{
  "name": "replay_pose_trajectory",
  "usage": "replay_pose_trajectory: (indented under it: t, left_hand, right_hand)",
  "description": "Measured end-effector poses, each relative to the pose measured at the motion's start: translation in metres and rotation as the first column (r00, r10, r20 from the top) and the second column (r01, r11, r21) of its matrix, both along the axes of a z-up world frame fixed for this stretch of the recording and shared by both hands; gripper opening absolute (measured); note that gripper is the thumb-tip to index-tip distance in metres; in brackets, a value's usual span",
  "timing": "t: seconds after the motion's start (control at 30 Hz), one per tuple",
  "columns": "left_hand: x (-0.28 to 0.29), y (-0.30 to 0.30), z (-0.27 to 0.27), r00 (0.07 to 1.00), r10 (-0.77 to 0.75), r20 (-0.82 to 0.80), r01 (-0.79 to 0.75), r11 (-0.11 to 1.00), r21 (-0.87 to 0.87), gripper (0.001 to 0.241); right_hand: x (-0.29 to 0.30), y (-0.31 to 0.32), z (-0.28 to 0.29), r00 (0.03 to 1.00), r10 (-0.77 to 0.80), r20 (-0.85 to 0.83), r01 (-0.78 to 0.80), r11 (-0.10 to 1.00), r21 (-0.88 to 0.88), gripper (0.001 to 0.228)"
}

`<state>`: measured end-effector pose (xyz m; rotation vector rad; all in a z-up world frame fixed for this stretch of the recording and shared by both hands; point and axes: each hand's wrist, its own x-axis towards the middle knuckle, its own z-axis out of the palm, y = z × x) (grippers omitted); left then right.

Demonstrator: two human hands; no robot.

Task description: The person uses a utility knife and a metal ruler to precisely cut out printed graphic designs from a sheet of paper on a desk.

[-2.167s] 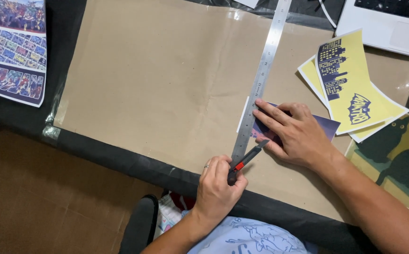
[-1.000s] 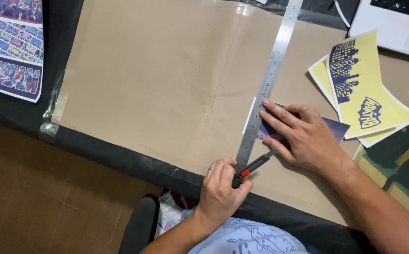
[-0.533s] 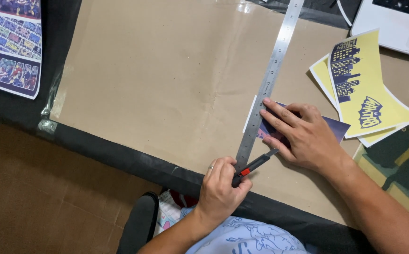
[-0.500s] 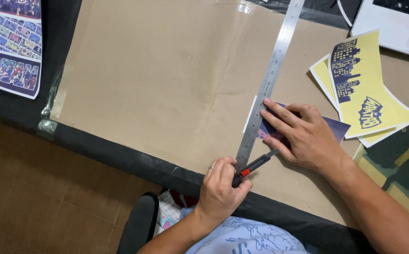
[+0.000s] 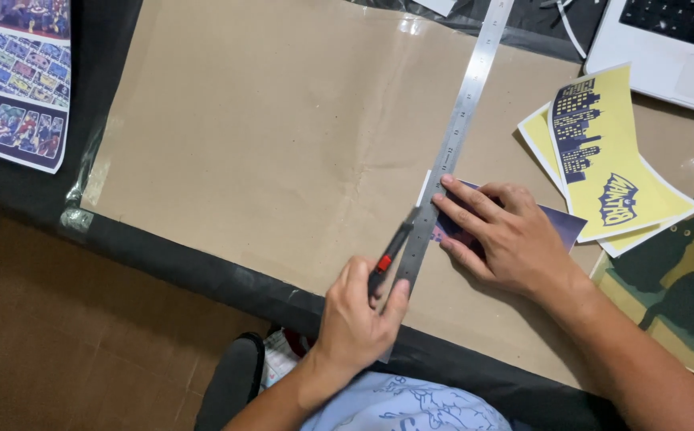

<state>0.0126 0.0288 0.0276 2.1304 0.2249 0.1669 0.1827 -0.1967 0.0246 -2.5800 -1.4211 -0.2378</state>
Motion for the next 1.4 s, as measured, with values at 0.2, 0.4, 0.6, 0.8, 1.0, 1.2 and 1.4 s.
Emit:
replay_pose_trajectory:
  t: [0.2,0.4,0.6,0.8,1.0,1.2,1.4]
  left_hand:
    - [0.038,0.005,0.003,0.997,-0.044,0.056,0.026,0.956,0.293,0.023]
    - [0.064,-0.012,0.004,0.991,-0.122,-0.048,0.131,0.915,0.382,0.036]
    - [0.071,-0.018,0.029,0.986,-0.16,-0.053,0.168,0.905,0.39,0.039]
    - [0.069,-0.021,0.021,0.982,-0.186,-0.04,0.183,0.866,0.466,0.042]
    - [0.069,-0.021,0.027,0.974,-0.216,-0.064,0.215,0.808,0.549,0.044]
    - [0.066,-0.021,0.021,0.966,-0.244,-0.086,0.247,0.767,0.592,0.051]
    - [0.048,-0.02,0.027,0.953,-0.266,-0.142,0.298,0.757,0.582,0.054]
  right_hand:
    - [0.003,-0.003,-0.01,0.996,0.023,0.082,-0.023,1.0,0.001,0.062]
    - [-0.001,-0.001,-0.018,0.996,-0.072,0.05,0.073,0.997,-0.012,0.058]
    - [0.001,-0.002,-0.025,0.996,-0.063,0.056,0.063,0.998,0.015,0.059]
    - [-0.001,0.001,-0.019,0.996,-0.074,0.043,0.073,0.997,0.037,0.056]
    - [0.0,0.001,-0.022,0.996,-0.08,0.039,0.078,0.996,0.048,0.055]
    - [-0.002,0.002,-0.024,0.995,-0.089,0.05,0.087,0.995,0.05,0.054]
    - [-0.003,0.002,-0.021,0.996,-0.087,0.015,0.086,0.995,0.043,0.054]
